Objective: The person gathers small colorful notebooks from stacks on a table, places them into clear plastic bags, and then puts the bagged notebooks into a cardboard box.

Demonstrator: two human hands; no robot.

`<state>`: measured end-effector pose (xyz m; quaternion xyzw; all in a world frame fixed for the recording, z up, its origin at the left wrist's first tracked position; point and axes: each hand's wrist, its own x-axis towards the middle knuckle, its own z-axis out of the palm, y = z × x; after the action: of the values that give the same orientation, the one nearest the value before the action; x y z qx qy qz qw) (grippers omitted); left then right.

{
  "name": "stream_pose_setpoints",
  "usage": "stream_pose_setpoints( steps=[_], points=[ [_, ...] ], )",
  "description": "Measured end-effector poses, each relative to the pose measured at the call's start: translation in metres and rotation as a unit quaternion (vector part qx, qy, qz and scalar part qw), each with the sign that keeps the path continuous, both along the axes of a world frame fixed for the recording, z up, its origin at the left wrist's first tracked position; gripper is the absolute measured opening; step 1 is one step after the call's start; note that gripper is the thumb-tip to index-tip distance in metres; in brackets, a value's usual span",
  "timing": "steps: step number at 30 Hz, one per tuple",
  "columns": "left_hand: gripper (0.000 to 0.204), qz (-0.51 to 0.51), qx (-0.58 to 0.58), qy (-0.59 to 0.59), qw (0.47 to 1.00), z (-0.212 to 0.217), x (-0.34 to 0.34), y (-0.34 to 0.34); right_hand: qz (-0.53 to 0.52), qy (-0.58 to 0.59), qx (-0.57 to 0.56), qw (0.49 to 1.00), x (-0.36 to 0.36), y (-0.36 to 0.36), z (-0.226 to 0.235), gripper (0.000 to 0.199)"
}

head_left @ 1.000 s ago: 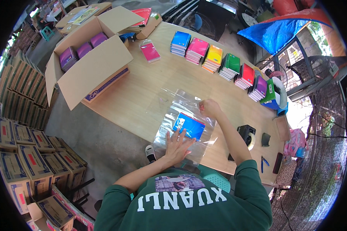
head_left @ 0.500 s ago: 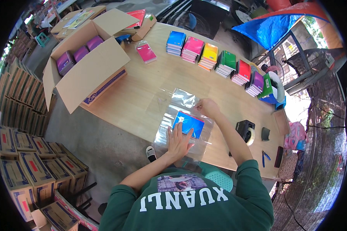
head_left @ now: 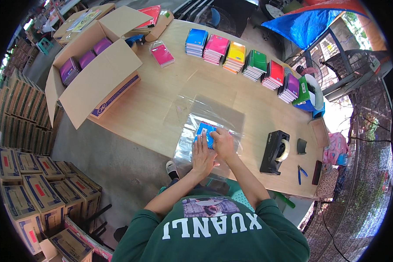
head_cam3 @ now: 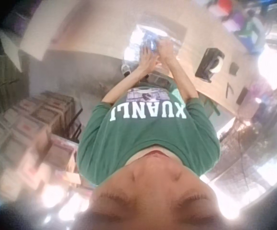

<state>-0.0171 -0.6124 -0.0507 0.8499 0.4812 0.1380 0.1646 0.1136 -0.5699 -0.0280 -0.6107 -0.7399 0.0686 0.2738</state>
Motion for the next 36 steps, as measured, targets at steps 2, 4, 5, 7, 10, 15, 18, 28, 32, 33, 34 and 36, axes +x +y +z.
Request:
stream_pose_setpoints(
  steps=[2, 4, 5, 7, 10, 15, 18, 28, 32, 33, 34, 36],
  points=[
    [0.084, -0.005, -0.009, -0.025, 1.0, -0.002, 0.001, 0.003, 0.006, -0.007, 0.005, 1.0, -0.003, 0.0, -0.001, 0.013],
    [0.084, 0.001, -0.002, -0.034, 0.999, -0.002, 0.004, 0.005, 0.008, -0.013, -0.002, 1.0, -0.002, 0.0, -0.002, 0.013],
    [0.081, 0.011, 0.01, -0.029, 0.999, -0.002, 0.005, 0.006, 0.01, -0.014, -0.011, 1.0, -0.003, 0.001, -0.003, 0.013],
    [0.08, 0.02, 0.025, -0.016, 0.999, -0.003, 0.007, 0.01, 0.012, -0.025, -0.016, 0.999, -0.003, 0.004, -0.003, 0.012],
    [0.084, 0.011, 0.02, 0.018, 1.0, -0.003, 0.008, 0.016, 0.009, -0.05, -0.019, 0.999, -0.004, 0.005, -0.006, 0.011],
    [0.085, 0.012, 0.049, 0.109, 0.993, -0.006, 0.012, 0.024, 0.013, -0.08, -0.023, 0.996, -0.007, 0.007, -0.008, 0.008],
    [0.097, 0.006, -0.011, -0.007, 1.0, -0.01, 0.012, 0.026, 0.007, -0.101, -0.012, 0.995, -0.011, 0.007, -0.009, 0.009],
    [0.048, 0.027, 0.12, -0.116, 0.986, 0.015, -0.064, 0.003, 0.058, -0.196, -0.064, 0.977, -0.019, -0.027, 0.008, 0.049],
    [0.057, -0.124, 0.113, -0.011, 0.986, 0.013, -0.044, 0.063, 0.016, -0.166, -0.022, 0.986, -0.03, -0.035, -0.007, 0.05],
    [0.056, -0.141, 0.098, -0.005, 0.985, 0.01, -0.043, 0.066, 0.002, -0.17, -0.01, 0.985, -0.028, -0.036, -0.011, 0.048],
    [0.055, -0.159, 0.084, 0.001, 0.984, 0.008, -0.045, 0.069, -0.012, -0.139, -0.012, 0.99, -0.024, -0.037, -0.015, 0.048],
    [0.053, -0.168, 0.083, -0.016, 0.982, 0.001, -0.045, 0.071, -0.038, -0.074, -0.019, 0.996, -0.021, -0.04, -0.016, 0.047]
  ],
)
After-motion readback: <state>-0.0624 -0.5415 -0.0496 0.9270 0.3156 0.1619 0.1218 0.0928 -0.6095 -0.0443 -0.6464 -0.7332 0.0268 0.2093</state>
